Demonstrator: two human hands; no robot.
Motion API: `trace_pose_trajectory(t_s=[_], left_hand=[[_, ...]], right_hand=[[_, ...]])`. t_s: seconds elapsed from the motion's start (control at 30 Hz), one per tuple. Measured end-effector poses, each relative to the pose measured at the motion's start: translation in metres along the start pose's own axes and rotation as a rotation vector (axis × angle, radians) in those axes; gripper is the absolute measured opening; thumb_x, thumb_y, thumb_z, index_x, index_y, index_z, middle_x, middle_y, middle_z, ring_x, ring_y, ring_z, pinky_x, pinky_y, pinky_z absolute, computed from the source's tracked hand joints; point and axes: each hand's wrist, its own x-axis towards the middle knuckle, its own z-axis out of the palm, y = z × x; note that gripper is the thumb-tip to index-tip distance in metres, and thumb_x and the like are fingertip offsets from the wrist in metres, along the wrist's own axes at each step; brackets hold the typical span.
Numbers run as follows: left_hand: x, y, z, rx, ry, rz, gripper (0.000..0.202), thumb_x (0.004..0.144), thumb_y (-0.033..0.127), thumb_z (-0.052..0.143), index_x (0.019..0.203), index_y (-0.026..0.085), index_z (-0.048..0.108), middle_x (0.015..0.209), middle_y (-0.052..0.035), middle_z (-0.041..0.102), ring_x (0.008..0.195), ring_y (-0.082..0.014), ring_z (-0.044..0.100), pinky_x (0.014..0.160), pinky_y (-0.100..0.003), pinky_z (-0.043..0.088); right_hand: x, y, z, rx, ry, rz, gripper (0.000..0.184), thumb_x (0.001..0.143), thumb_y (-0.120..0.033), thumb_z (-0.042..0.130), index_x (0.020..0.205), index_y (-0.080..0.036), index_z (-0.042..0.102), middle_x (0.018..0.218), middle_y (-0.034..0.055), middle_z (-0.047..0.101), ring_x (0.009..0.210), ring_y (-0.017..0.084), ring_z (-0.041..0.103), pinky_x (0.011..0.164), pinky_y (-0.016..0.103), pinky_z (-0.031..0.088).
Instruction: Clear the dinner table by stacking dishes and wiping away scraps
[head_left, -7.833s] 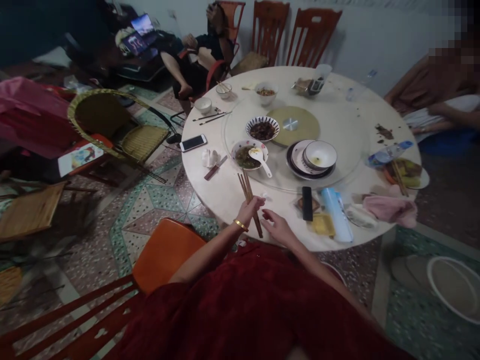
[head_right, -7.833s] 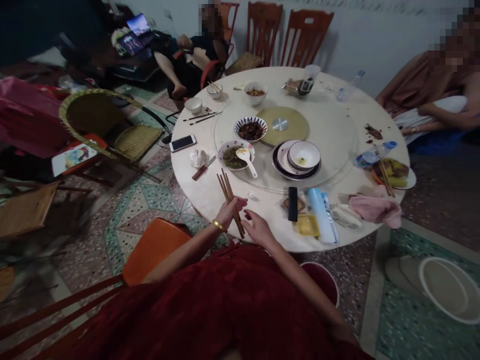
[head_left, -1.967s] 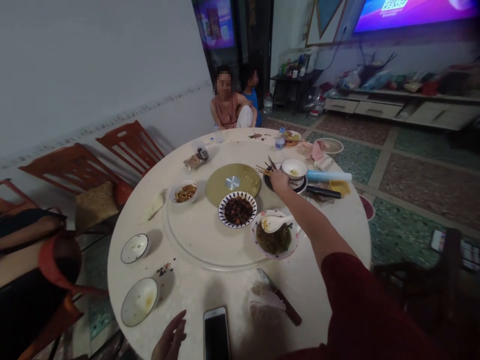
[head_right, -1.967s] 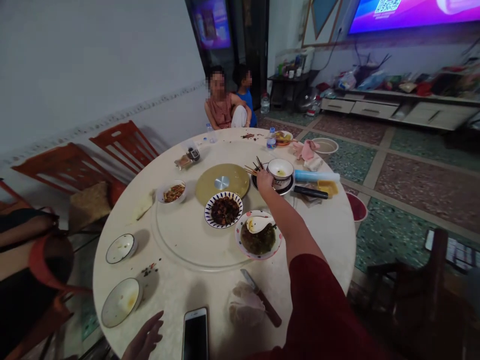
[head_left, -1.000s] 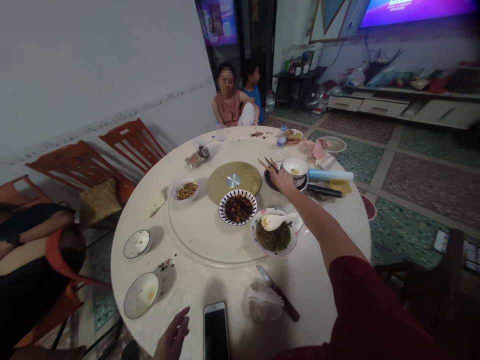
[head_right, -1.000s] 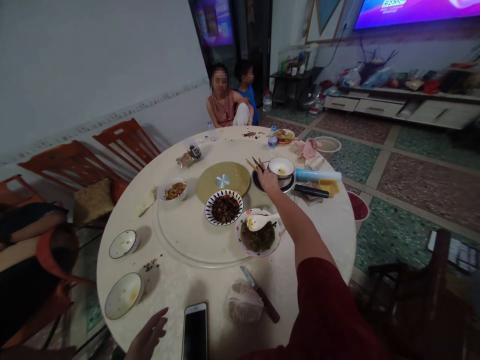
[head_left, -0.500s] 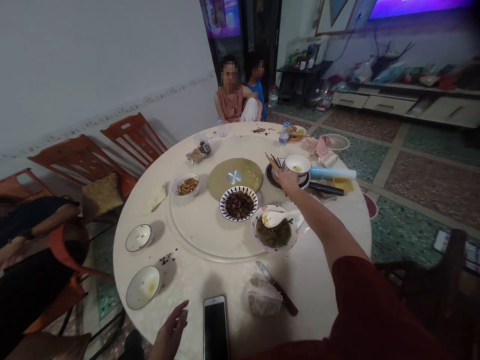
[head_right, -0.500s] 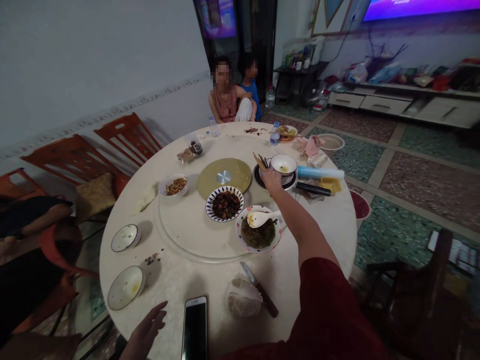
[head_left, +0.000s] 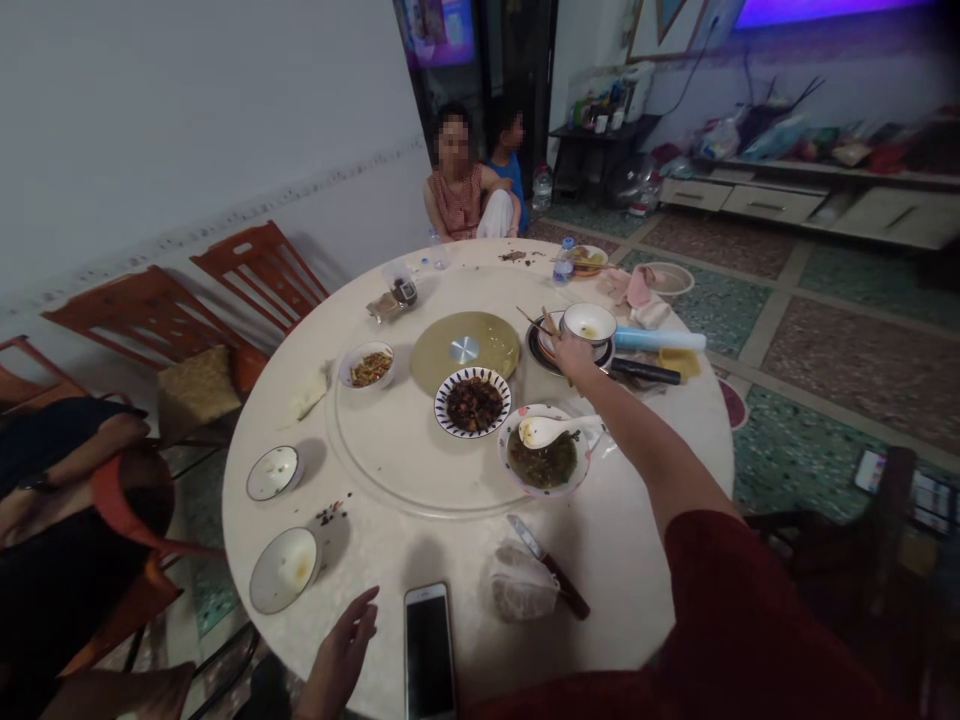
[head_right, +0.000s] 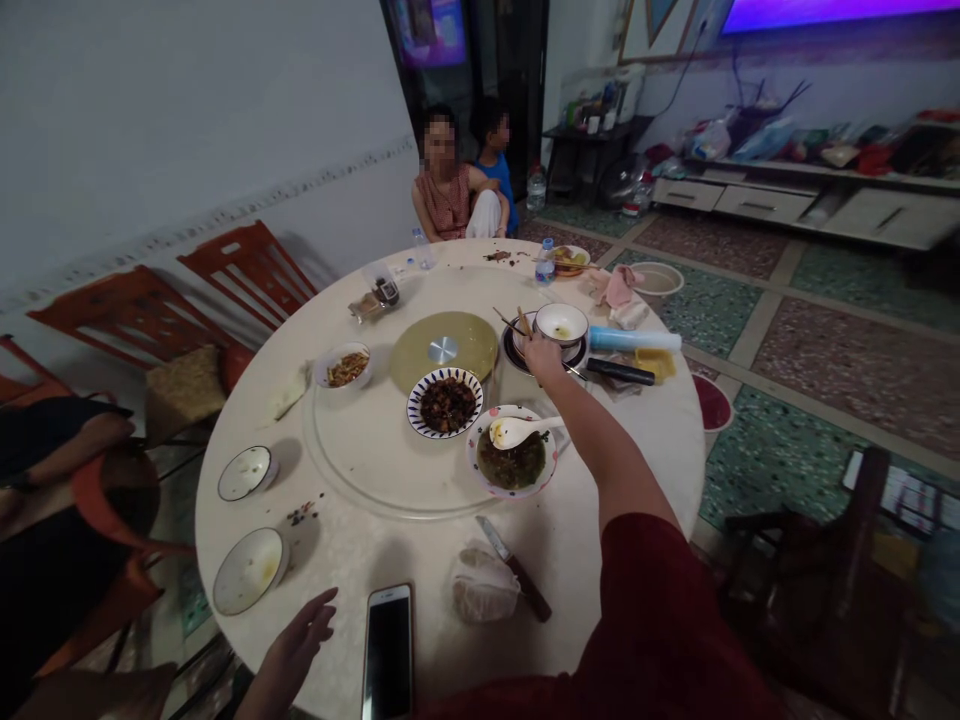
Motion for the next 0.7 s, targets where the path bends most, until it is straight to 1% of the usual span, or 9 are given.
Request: trace_pose_trajectory(t_s=[0.07,0.13,0.23,0.33,0.43,0.47,0.53,0.63,0.7], left_hand=[[-0.001,0.002,0.000,0.003,0.005,-0.001,0.078,0.065,0.073,0.049,0.117,0.015,0.059,0.099,-0.0115,0.072,0.087,-0.0251,0.071,0.076,-0.032,0.057],[-0.001,0.003,0.001,0.011,0.010,0.006,0.076,0.065,0.072,0.050,0.116,0.016,0.060,0.096,-0.0108,0.072,0.086,-0.0252,0.071,0.075,-0.033,0.057],[0.000,0.004,0.001,0.029,-0.002,0.015,0.075,0.066,0.071,0.049,0.116,0.016,0.060,0.092,-0.0108,0.073,0.084,-0.0247,0.071,0.076,-0.034,0.057],[0.005,0.004,0.003,0.045,-0.009,0.032,0.072,0.068,0.069,0.051,0.116,0.016,0.060,0.094,-0.0108,0.073,0.084,-0.0239,0.071,0.076,-0.033,0.057],[0.010,0.006,0.005,0.059,-0.015,0.052,0.071,0.068,0.070,0.051,0.115,0.017,0.061,0.095,-0.0103,0.072,0.082,-0.0234,0.071,0.073,-0.032,0.057],[0.012,0.007,0.007,0.066,-0.017,0.057,0.072,0.068,0.070,0.051,0.115,0.016,0.061,0.094,-0.0103,0.072,0.081,-0.0234,0.071,0.072,-0.032,0.057],[0.015,0.010,0.008,0.083,-0.022,0.066,0.074,0.067,0.072,0.050,0.114,0.016,0.062,0.092,-0.0105,0.072,0.081,-0.0234,0.071,0.071,-0.032,0.056],[0.018,0.016,0.011,0.099,-0.047,0.088,0.073,0.067,0.072,0.051,0.114,0.016,0.062,0.091,-0.0099,0.072,0.081,-0.0233,0.071,0.071,-0.032,0.056],[0.020,0.022,0.013,0.104,-0.068,0.097,0.072,0.067,0.071,0.052,0.114,0.017,0.062,0.090,-0.0097,0.073,0.080,-0.0234,0.071,0.070,-0.032,0.056]], right_hand=[[-0.006,0.004,-0.005,0.059,0.043,0.018,0.042,0.096,-0.022,0.026,0.127,-0.016,0.054,0.112,0.0181,0.059,0.095,0.025,0.062,0.078,0.034,0.046],[-0.017,0.016,-0.010,0.132,0.109,0.068,0.042,0.097,-0.026,0.027,0.127,-0.017,0.055,0.110,0.0167,0.061,0.094,0.024,0.061,0.079,0.033,0.045],[-0.040,0.048,-0.008,0.245,0.215,0.170,0.042,0.097,-0.029,0.028,0.122,-0.016,0.059,0.110,0.0150,0.063,0.100,0.025,0.059,0.084,0.033,0.044],[-0.076,0.091,0.010,0.341,0.231,0.273,0.041,0.096,-0.029,0.031,0.119,-0.015,0.062,0.112,0.0135,0.065,0.104,0.024,0.058,0.089,0.032,0.042],[-0.125,0.121,0.041,0.381,0.107,0.349,0.040,0.094,-0.028,0.035,0.120,-0.013,0.062,0.112,0.0138,0.066,0.103,0.024,0.058,0.088,0.032,0.043],[-0.143,0.125,0.053,0.390,0.042,0.350,0.041,0.093,-0.029,0.037,0.123,-0.012,0.060,0.112,0.0143,0.065,0.102,0.024,0.059,0.087,0.031,0.043],[-0.179,0.124,0.077,0.392,-0.073,0.303,0.048,0.091,-0.034,0.044,0.132,-0.009,0.051,0.116,0.0161,0.063,0.103,0.023,0.058,0.086,0.030,0.043],[-0.220,0.105,0.103,0.280,-0.162,0.197,0.060,0.088,-0.040,0.053,0.138,-0.009,0.042,0.122,0.0181,0.058,0.107,0.026,0.055,0.086,0.031,0.042],[-0.234,0.091,0.113,0.162,-0.207,0.165,0.057,0.087,-0.038,0.053,0.137,-0.012,0.043,0.123,0.0183,0.056,0.107,0.028,0.053,0.084,0.033,0.042]])
